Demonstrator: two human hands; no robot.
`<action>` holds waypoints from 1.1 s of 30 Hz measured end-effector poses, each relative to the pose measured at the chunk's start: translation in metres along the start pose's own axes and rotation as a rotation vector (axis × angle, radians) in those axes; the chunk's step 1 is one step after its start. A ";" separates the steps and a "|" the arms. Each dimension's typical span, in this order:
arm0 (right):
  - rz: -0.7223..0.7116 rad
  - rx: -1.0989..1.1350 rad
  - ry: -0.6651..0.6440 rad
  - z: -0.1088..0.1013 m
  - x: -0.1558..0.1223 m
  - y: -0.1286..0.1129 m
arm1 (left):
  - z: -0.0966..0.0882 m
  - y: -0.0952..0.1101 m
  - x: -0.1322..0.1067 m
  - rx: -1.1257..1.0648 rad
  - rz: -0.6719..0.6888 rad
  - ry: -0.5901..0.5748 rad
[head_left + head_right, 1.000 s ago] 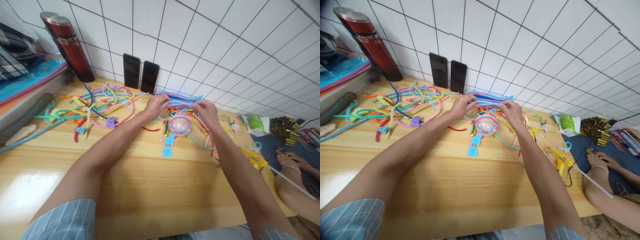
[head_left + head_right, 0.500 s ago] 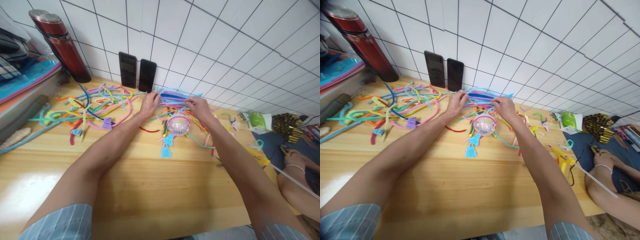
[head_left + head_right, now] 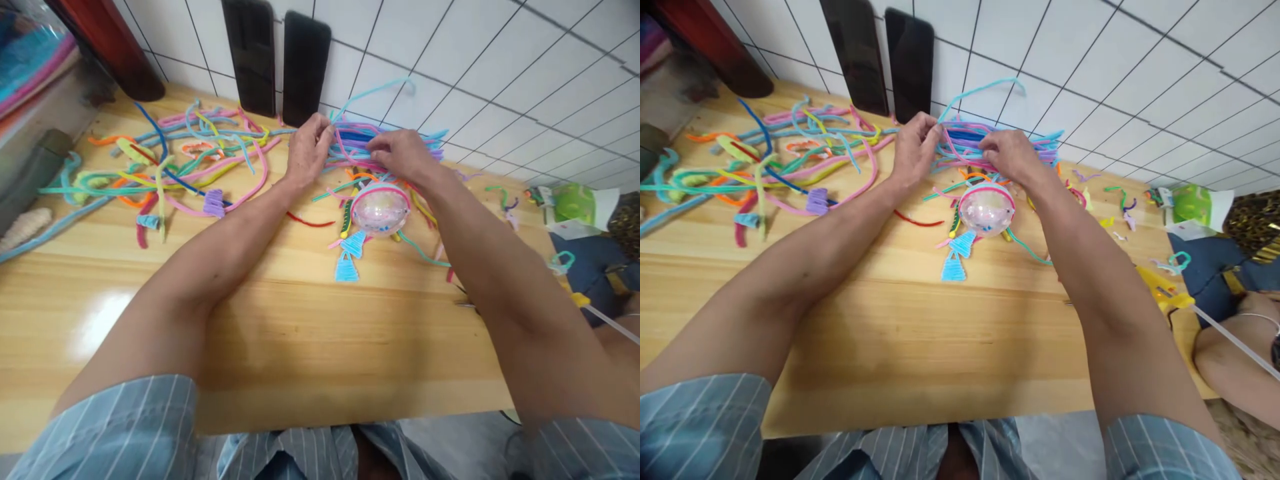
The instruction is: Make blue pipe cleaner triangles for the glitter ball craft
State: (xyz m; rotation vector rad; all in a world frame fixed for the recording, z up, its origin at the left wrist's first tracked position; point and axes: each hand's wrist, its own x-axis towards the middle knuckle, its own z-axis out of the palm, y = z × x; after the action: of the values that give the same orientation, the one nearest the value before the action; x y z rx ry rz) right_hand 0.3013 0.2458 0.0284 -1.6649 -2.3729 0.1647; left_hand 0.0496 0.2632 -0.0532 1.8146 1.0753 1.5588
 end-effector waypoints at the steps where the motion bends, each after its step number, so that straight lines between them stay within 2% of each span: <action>1: 0.007 -0.012 -0.032 0.001 0.003 0.000 | 0.001 -0.001 0.001 0.005 -0.003 0.008; 6: 0.043 -0.106 -0.084 -0.008 0.006 -0.001 | 0.003 -0.008 0.004 0.007 -0.010 0.016; 9: 0.101 -0.096 -0.029 -0.020 -0.004 -0.002 | 0.000 -0.010 0.005 0.049 -0.053 -0.014; 12: 0.155 -0.036 0.040 -0.038 -0.021 -0.005 | -0.007 -0.003 0.004 0.149 -0.073 -0.020; 14: 0.198 -0.006 0.074 -0.056 -0.035 -0.007 | -0.011 0.004 0.002 0.210 -0.046 -0.023; 17: 0.283 -0.020 0.156 -0.092 -0.056 -0.002 | -0.011 0.005 0.001 0.226 0.081 -0.098; 21: 0.408 -0.089 0.275 -0.148 -0.088 0.020 | -0.001 -0.012 0.004 0.187 0.161 -0.290; 24: 0.460 -0.117 0.275 -0.175 -0.117 0.036 | 0.003 -0.021 0.004 0.148 0.165 -0.331; 27: 0.495 -0.125 0.171 -0.174 -0.149 0.041 | 0.000 -0.024 0.004 0.146 0.137 -0.282; 30: 0.484 -0.105 0.021 -0.152 -0.183 0.034 | -0.003 -0.027 0.006 0.205 0.158 -0.192; 33: 0.382 -0.086 -0.158 -0.123 -0.218 0.016 | -0.005 -0.030 0.008 0.240 0.167 -0.088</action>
State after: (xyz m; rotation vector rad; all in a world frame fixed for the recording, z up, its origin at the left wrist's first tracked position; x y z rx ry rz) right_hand 0.4183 0.0412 0.1155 -2.2098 -2.1662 0.2720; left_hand 0.0384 0.2860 -0.0714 2.1621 1.1343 1.4787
